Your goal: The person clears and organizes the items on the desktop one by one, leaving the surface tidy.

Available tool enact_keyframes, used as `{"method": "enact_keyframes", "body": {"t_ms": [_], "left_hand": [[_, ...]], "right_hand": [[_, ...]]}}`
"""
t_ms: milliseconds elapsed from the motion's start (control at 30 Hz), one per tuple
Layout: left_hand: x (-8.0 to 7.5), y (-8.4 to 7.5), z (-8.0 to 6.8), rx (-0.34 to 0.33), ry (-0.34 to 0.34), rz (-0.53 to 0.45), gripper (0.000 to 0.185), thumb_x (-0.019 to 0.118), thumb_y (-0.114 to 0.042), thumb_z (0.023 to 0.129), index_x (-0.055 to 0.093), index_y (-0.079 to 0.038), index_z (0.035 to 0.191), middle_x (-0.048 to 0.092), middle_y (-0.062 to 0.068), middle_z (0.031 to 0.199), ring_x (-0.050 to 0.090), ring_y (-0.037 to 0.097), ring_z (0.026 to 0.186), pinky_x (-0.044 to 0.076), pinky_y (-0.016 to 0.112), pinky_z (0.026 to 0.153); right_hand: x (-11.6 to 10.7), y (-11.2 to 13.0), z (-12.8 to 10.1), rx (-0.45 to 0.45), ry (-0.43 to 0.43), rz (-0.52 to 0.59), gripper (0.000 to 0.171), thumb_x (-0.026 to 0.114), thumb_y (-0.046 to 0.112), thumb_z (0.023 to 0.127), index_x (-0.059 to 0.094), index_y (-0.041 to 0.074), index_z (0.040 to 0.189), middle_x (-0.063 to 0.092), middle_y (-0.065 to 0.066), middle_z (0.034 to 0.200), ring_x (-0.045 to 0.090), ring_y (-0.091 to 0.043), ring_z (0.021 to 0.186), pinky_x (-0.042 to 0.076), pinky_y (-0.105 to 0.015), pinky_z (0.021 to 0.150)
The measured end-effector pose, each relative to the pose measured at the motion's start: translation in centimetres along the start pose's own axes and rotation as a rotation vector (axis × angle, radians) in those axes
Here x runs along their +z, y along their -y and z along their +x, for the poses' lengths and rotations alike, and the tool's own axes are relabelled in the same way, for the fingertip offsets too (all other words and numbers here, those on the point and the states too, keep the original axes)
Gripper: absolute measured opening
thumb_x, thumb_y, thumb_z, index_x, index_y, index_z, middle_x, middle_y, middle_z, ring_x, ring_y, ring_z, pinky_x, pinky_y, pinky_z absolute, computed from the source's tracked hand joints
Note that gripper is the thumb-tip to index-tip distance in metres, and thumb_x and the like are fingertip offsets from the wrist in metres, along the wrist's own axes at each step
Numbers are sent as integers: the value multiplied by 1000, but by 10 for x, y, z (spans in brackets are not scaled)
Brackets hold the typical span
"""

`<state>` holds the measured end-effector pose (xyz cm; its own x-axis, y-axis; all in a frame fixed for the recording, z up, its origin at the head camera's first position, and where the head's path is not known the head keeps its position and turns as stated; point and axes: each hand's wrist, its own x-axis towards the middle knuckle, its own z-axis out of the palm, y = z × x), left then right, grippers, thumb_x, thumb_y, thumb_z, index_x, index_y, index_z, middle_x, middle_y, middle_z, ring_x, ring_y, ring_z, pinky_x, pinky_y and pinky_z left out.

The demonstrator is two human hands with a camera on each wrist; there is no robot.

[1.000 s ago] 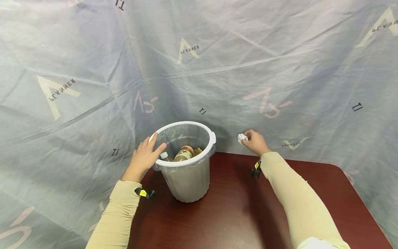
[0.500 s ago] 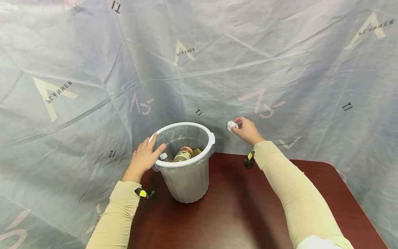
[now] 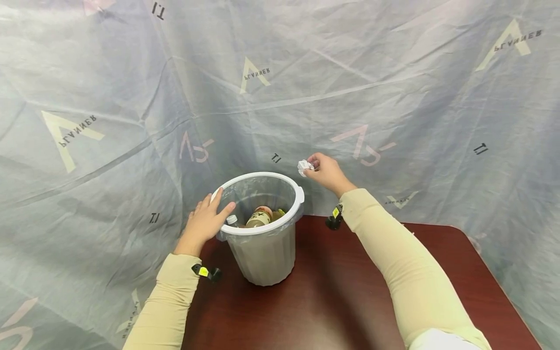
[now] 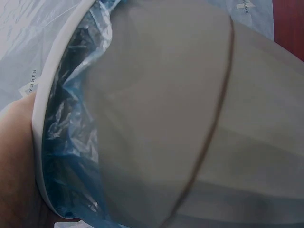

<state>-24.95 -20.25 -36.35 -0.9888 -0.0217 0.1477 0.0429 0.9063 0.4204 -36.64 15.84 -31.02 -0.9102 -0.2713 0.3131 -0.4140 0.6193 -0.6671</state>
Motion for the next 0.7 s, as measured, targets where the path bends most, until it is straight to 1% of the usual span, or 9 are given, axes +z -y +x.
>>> {"method": "enact_keyframes", "body": {"t_ms": [133,367,600,700], "left_hand": [[2,-5,0,3,-6,-6,94,23,-85,91,13,-28,165,12,21,167,11,53,150,9,76,112],[7,-15,4,16,-1,-11,95,20,-87,90,12,-29,165,11,21,168,9,52,150,9,75,113],[11,-26,6,22,8,-9,94,20,-87,89,11,-31,165,11,18,168,8,50,151,8,73,114],[13,-30,7,25,10,-4,95,19,-88,89,10,-31,164,11,18,168,9,50,151,9,73,114]], "right_hand": [[5,10,2,-8,23,7,39,70,23,96,58,3,127,64,-18,117,67,-30,103,54,-43,83],[13,20,3,-14,61,17,39,70,22,97,57,4,128,64,-16,116,68,-27,98,55,-37,76],[17,24,2,-29,83,33,37,70,21,97,57,5,127,65,-14,112,69,-23,89,55,-33,71],[17,26,0,-21,92,44,37,70,20,97,56,5,127,65,-14,112,68,-24,89,55,-33,70]]}}
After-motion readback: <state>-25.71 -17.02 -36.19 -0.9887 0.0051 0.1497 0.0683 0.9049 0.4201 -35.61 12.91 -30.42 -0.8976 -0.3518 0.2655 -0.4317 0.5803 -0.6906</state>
